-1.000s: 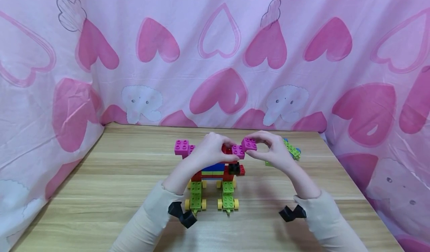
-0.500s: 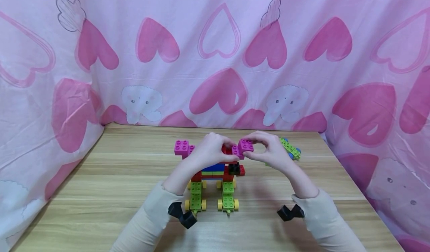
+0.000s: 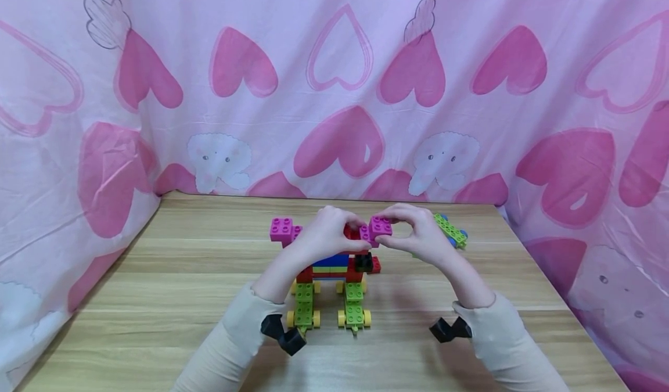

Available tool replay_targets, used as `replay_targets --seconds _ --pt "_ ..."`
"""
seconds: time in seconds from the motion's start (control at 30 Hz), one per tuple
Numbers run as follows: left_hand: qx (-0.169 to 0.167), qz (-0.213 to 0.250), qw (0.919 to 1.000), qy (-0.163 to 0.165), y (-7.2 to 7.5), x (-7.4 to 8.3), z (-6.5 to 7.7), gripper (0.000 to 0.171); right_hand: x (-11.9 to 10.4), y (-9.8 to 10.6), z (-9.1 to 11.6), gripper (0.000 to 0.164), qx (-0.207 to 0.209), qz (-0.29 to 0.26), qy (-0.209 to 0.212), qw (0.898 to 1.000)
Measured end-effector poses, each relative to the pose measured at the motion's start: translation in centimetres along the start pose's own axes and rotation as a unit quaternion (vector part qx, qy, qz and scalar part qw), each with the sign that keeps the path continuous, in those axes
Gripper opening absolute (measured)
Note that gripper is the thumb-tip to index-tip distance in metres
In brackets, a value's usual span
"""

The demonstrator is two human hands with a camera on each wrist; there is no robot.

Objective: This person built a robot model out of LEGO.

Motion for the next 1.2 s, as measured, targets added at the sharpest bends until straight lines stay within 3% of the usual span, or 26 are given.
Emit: replay_targets --seconds 1.2 --pt "0.004 -0.018 0.9998 -0.002 0.02 0.21 0.04 0.039 -0.60 -0.10 -0.68 0.034 -0.052 -0.007 -0.014 0.999"
Point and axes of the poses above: each hand's wrist, its own z-axis away from the middle knuckle, its own y-axis out of the back of the hand, x = y × z, the point moved 9 cm from there along -z, towards the middle knuckle, and after that the axes turned 3 degrees about z, right-handed, at the moved point
